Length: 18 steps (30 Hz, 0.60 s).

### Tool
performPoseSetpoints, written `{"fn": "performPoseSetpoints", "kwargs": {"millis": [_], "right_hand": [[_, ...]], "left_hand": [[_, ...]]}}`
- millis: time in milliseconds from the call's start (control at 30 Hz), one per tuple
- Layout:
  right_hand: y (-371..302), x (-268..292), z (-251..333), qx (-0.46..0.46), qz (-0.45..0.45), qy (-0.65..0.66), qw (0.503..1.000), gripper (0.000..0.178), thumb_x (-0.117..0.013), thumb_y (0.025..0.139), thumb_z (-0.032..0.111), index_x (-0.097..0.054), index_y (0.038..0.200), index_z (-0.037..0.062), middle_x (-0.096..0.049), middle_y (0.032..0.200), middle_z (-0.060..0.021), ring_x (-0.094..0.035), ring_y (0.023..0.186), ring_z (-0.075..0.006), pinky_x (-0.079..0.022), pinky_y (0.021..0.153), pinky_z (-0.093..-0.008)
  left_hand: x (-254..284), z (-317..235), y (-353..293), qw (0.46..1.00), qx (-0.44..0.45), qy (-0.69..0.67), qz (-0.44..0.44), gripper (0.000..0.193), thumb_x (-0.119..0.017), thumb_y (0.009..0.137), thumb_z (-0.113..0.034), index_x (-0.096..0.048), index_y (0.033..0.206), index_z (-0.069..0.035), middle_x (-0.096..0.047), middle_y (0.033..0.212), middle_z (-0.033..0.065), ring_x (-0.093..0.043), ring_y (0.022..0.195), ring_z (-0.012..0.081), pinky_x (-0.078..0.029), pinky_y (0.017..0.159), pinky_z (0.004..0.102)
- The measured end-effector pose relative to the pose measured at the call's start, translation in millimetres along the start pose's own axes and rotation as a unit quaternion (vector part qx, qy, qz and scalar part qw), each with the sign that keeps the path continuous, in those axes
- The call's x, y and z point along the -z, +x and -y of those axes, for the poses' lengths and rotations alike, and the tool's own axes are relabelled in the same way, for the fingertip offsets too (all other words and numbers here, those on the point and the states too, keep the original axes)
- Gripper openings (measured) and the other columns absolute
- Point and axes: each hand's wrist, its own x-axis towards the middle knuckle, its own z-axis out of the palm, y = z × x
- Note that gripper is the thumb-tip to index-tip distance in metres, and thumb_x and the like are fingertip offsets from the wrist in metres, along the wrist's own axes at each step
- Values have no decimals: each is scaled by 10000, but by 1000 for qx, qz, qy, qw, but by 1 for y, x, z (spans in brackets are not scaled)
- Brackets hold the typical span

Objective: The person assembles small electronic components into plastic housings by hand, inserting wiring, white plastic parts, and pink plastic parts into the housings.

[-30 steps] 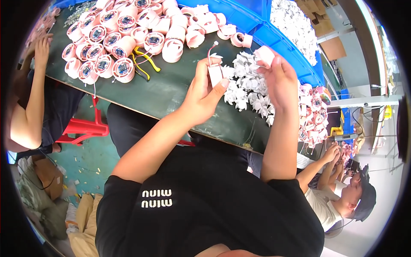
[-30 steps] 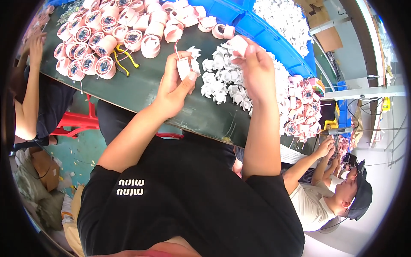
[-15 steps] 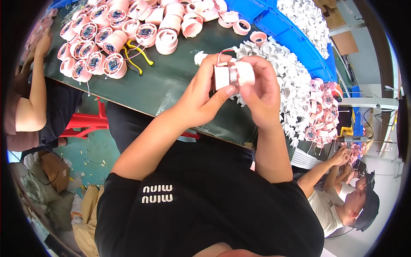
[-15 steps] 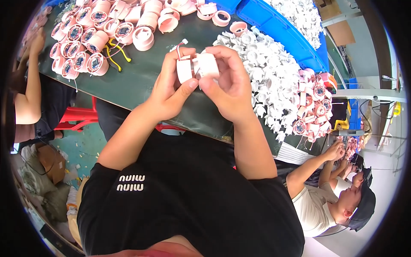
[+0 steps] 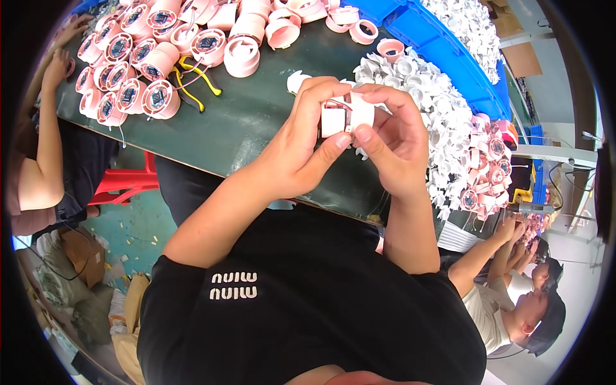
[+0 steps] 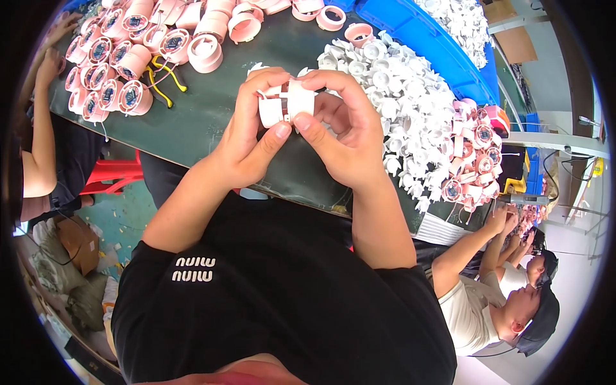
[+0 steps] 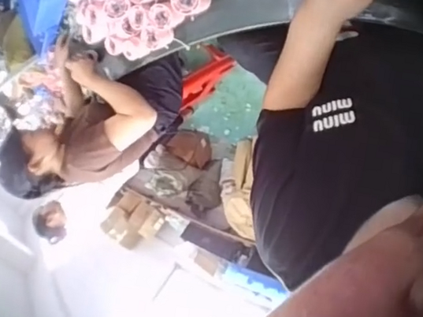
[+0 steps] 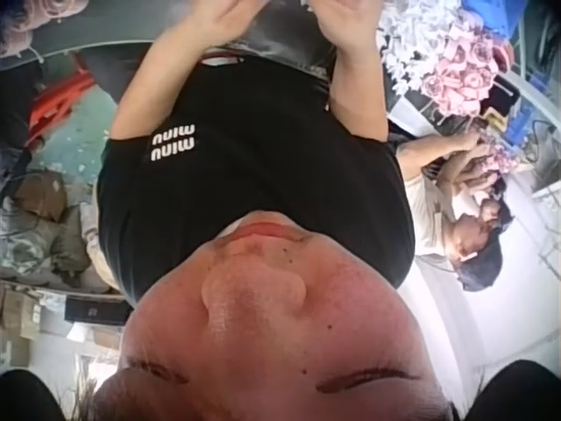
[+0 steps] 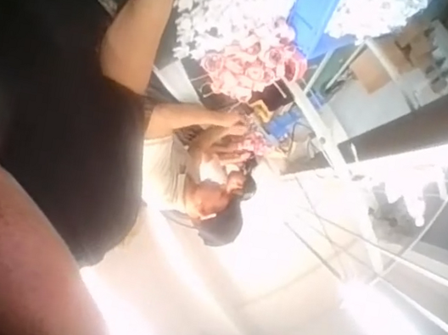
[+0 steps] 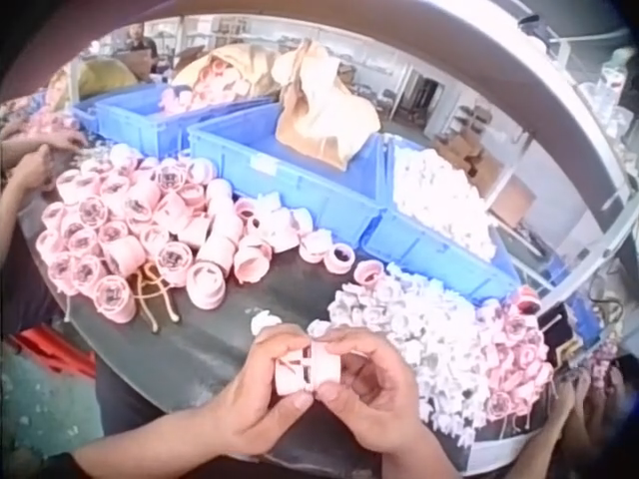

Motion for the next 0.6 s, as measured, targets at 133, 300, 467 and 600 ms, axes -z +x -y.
{"fn": "performPoseSetpoints", "kwargs": {"millis": [133,300,467,600], "right_hand": [[1,1,-2,19,12,-7,1000,348,-713,953,-5,-569,1269,-17,-576,1276,-115,-659,1039,-175,-549,883,-306],[1,-1,-1,7,9,-20,1000,337,-710,950,-11,-577,1260,-17,-569,1274,-112,-656,1032,-173,-548,877,-304],[1,1,-1,10,14,-23,1000,337,-705,947,-19,-579,1259,-14,-562,1280,-110,-660,1034,-174,-551,863,-296],[1,1,-2,3,12,-26,1000,339,-707,945,-17,-579,1258,-12,-553,1283,-108,-667,1035,-177,-555,854,-289]], "left_hand": [[1,0,1,1000,-14,21,6,508,-590,1022,-134,-369,1458,3,-431,1346,236,-509,1192,361,-440,1038,429],[3,-1,1,999,-9,34,13,515,-582,1038,-165,-360,1468,11,-431,1349,242,-511,1186,369,-452,1028,437],[4,1,1,999,-25,39,17,505,-574,1045,-181,-362,1463,10,-430,1353,248,-514,1172,371,-455,1025,442],[3,-1,1,999,-13,40,17,504,-573,1047,-187,-359,1459,10,-434,1341,246,-514,1166,373,-455,1024,442]]}}
